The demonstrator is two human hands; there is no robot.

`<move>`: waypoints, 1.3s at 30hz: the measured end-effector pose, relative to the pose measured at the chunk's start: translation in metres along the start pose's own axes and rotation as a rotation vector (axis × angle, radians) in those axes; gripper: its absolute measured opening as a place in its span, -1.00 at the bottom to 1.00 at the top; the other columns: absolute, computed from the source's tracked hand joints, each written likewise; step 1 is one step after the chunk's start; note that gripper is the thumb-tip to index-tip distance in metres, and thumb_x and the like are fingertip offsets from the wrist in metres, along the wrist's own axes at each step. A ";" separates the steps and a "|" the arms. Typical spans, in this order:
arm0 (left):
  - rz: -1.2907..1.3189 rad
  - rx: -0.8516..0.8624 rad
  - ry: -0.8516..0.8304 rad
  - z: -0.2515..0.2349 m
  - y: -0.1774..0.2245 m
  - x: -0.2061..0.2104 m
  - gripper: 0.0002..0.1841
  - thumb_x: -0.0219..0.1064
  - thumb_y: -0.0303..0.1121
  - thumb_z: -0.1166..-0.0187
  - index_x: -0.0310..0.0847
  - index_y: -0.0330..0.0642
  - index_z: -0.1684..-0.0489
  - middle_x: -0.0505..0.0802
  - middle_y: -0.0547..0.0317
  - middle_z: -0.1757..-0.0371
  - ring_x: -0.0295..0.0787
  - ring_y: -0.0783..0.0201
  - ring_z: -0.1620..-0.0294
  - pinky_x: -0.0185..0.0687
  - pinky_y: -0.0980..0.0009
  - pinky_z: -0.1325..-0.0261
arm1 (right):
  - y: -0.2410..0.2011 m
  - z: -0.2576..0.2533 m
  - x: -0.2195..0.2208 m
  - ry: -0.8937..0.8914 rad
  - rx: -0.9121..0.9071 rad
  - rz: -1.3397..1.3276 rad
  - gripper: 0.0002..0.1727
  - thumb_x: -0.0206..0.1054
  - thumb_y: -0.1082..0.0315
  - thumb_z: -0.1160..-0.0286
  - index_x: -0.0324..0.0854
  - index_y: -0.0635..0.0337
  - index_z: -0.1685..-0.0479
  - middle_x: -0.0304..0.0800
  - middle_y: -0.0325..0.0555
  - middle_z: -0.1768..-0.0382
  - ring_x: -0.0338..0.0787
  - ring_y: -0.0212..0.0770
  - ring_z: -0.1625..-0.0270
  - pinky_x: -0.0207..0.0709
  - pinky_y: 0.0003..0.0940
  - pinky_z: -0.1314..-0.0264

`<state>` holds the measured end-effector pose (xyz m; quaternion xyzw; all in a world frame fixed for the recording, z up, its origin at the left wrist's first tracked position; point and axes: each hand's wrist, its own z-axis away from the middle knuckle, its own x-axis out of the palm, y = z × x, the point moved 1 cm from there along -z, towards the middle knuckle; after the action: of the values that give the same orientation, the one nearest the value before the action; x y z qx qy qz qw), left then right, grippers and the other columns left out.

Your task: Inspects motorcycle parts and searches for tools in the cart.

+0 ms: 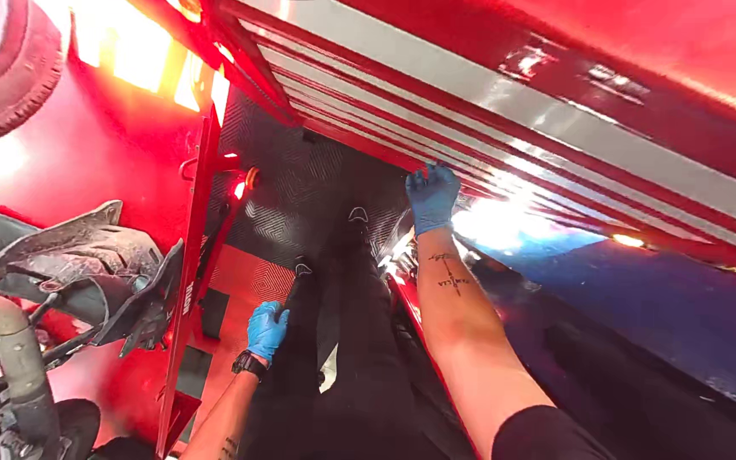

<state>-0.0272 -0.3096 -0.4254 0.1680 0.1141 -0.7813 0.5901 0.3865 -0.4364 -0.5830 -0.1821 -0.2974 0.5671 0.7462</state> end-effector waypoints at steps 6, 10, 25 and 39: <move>0.031 0.066 0.047 -0.010 0.040 -0.010 -0.53 0.27 -0.06 -0.70 0.66 -0.16 -0.42 0.75 -0.11 -0.42 0.60 -0.07 -0.54 0.43 -0.09 -0.61 | 0.018 0.031 -0.018 0.061 0.076 0.041 -0.58 -0.08 0.09 -0.81 0.31 0.04 -0.50 0.53 -0.08 -0.42 0.61 -0.11 -0.32 0.54 -0.03 -0.32; -0.031 0.178 0.078 -0.030 0.078 -0.036 -0.48 0.24 -0.02 -0.69 0.61 -0.19 -0.48 0.72 -0.16 -0.44 0.56 -0.13 -0.56 0.42 -0.12 -0.61 | 0.038 0.065 -0.034 0.095 0.164 -0.008 -0.47 -0.15 0.03 -0.84 0.15 0.06 -0.66 0.43 0.00 -0.54 0.59 -0.05 -0.44 0.55 0.02 -0.39; -0.161 0.215 0.241 -0.117 0.159 -0.103 -0.28 0.34 -0.03 -0.60 0.33 -0.17 -0.73 0.55 -0.20 -0.63 0.40 -0.20 -0.68 0.33 -0.13 -0.65 | 0.128 0.084 0.070 -0.294 0.095 1.123 -0.45 0.30 0.32 -0.59 0.47 0.24 -0.58 0.66 0.22 -0.41 0.67 0.08 -0.44 0.53 0.06 -0.49; -0.080 0.069 0.291 -0.117 0.082 -0.128 -0.32 0.42 -0.23 -0.47 0.42 -0.12 -0.68 0.65 -0.15 -0.55 0.52 -0.16 -0.60 0.36 -0.15 -0.62 | 0.142 0.125 0.070 -0.578 0.063 1.110 -0.68 0.28 0.46 -0.54 0.73 0.26 -0.22 0.85 0.03 -0.12 0.82 -0.18 -0.17 0.65 -0.18 -0.32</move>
<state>0.0985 -0.1755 -0.4801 0.2948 0.1780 -0.7750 0.5299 0.2133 -0.3363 -0.5578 -0.1266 -0.3312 0.9051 0.2348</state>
